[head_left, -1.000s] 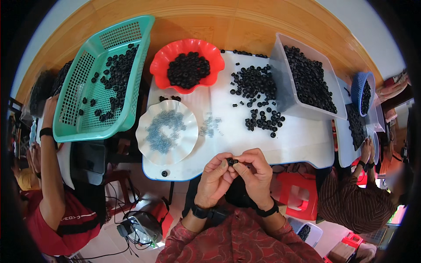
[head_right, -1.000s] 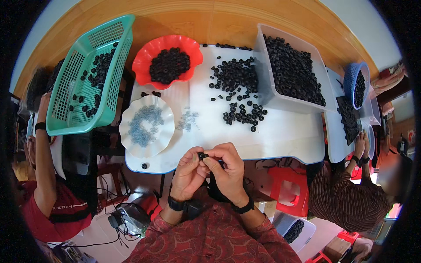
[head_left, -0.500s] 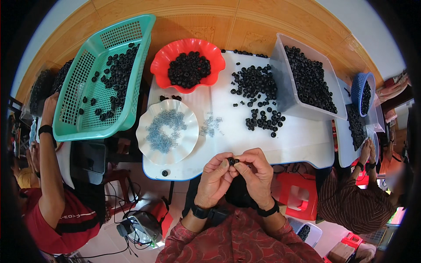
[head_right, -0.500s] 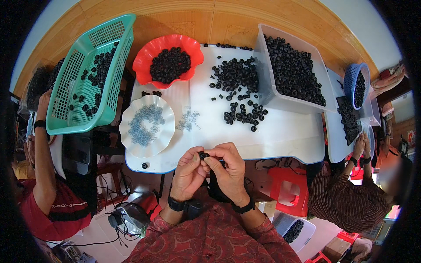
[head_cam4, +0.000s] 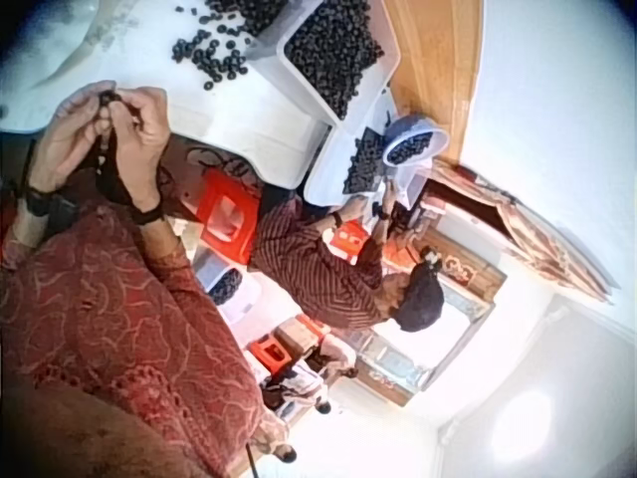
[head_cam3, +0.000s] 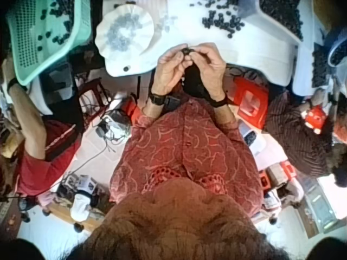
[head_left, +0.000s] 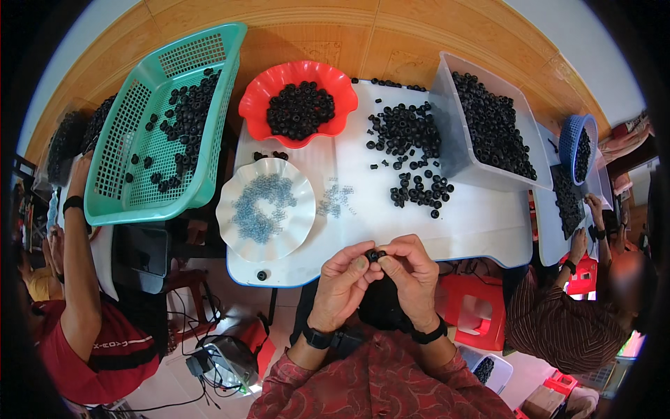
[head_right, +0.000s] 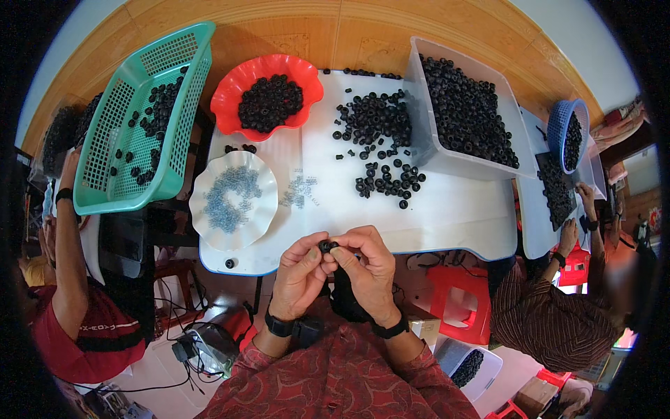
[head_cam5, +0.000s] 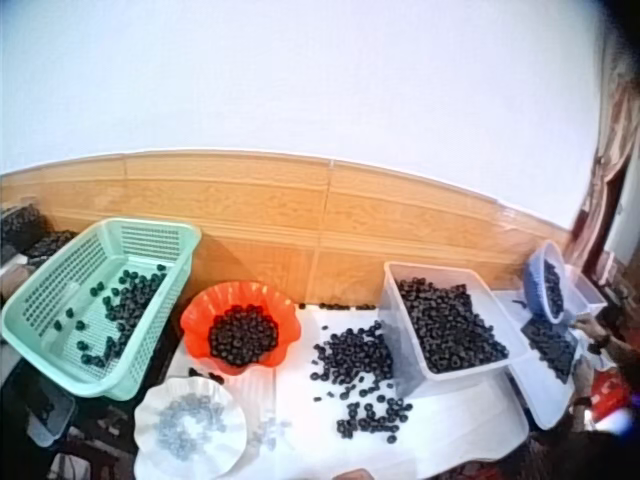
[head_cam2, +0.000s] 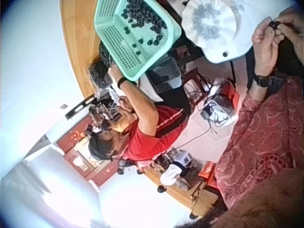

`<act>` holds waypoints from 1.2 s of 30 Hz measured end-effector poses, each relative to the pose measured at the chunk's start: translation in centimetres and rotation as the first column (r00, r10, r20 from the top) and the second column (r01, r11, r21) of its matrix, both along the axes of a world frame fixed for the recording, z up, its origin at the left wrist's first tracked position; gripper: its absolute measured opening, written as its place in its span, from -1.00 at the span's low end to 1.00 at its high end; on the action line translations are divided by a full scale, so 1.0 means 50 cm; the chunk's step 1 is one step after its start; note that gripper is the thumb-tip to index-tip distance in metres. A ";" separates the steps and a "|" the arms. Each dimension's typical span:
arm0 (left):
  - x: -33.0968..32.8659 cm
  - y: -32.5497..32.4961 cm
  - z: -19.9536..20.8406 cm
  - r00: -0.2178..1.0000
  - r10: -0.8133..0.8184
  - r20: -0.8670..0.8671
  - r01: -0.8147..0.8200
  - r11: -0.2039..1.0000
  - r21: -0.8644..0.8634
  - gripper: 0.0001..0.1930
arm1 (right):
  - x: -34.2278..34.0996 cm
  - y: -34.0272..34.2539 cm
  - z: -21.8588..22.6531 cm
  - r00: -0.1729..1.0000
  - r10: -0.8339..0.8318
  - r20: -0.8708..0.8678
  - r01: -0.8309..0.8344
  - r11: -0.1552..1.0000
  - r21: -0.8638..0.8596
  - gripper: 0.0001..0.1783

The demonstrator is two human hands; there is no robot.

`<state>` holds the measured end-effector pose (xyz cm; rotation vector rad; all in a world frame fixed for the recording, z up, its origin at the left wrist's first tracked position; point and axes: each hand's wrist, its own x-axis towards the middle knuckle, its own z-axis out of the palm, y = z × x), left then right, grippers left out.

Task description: Sorting and inspecting small black rubber rings into different containers on a table in a manufacturing setting.

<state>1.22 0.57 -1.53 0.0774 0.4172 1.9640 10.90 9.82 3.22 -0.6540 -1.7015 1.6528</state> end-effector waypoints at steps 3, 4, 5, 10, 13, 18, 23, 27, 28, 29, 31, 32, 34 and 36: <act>0.001 0.000 -0.007 1.000 0.006 0.009 -0.006 0.999 0.041 -0.73 | 0.000 -0.004 -0.003 1.000 0.002 -0.009 -0.002 1.000 -0.016 -0.84; 0.001 0.000 -0.007 1.000 0.003 0.015 -0.003 0.999 0.038 -0.73 | 0.000 -0.005 -0.001 1.000 0.002 -0.009 -0.002 1.000 -0.015 -0.84; 0.001 0.000 -0.007 1.000 0.000 0.020 -0.001 0.999 0.035 -0.73 | 0.000 -0.005 0.000 1.000 0.006 -0.016 -0.006 1.000 -0.029 -0.84; -0.002 -0.001 -0.010 1.000 -0.006 0.021 0.005 0.999 0.036 -0.72 | 0.000 -0.004 -0.001 0.999 0.022 -0.037 -0.023 0.999 -0.026 -0.85; -0.002 -0.002 -0.009 1.000 -0.003 0.021 0.002 1.000 0.025 -0.72 | -0.001 -0.005 0.003 1.000 0.023 -0.021 -0.024 1.000 -0.009 -0.85; 0.000 0.000 -0.006 1.000 0.005 0.014 -0.005 1.000 -0.010 -0.74 | -0.002 -0.007 0.006 1.000 0.011 0.006 -0.011 0.998 0.065 -0.83; -0.001 -0.001 -0.011 1.000 0.009 0.010 -0.009 1.000 0.022 -0.74 | -0.005 -0.008 0.003 1.000 0.022 -0.010 -0.021 0.996 0.082 -0.82; -0.001 -0.004 -0.013 1.000 0.009 0.006 -0.009 1.000 0.022 -0.74 | -0.004 -0.009 0.005 1.000 0.023 -0.006 -0.023 0.998 0.058 -0.82; -0.001 -0.004 -0.016 1.000 0.010 -0.004 -0.010 1.000 0.019 -0.74 | -0.005 -0.009 0.003 1.000 0.023 -0.006 -0.023 0.998 0.059 -0.82; -0.001 -0.005 -0.017 1.000 0.010 -0.014 -0.010 1.000 0.015 -0.74 | -0.005 -0.010 0.001 1.000 0.016 -0.005 -0.016 0.998 0.069 -0.83; -0.001 -0.006 -0.015 1.000 0.013 -0.026 -0.013 1.000 -0.006 -0.74 | -0.005 -0.010 0.000 1.000 0.008 -0.003 -0.008 0.997 0.079 -0.83; 0.000 -0.006 -0.014 0.999 0.015 -0.039 -0.017 0.999 -0.028 -0.73 | -0.005 -0.009 0.001 1.000 0.003 0.003 -0.003 0.994 0.108 -0.83; 0.000 -0.005 -0.018 0.999 0.020 -0.049 -0.022 0.999 -0.027 -0.73 | -0.006 -0.008 0.000 1.000 -0.002 0.009 0.001 0.991 0.137 -0.84; 0.000 -0.005 -0.019 0.998 0.026 -0.060 -0.028 0.999 -0.026 -0.74 | -0.007 -0.007 -0.001 0.999 -0.018 0.035 0.011 0.977 0.214 -0.85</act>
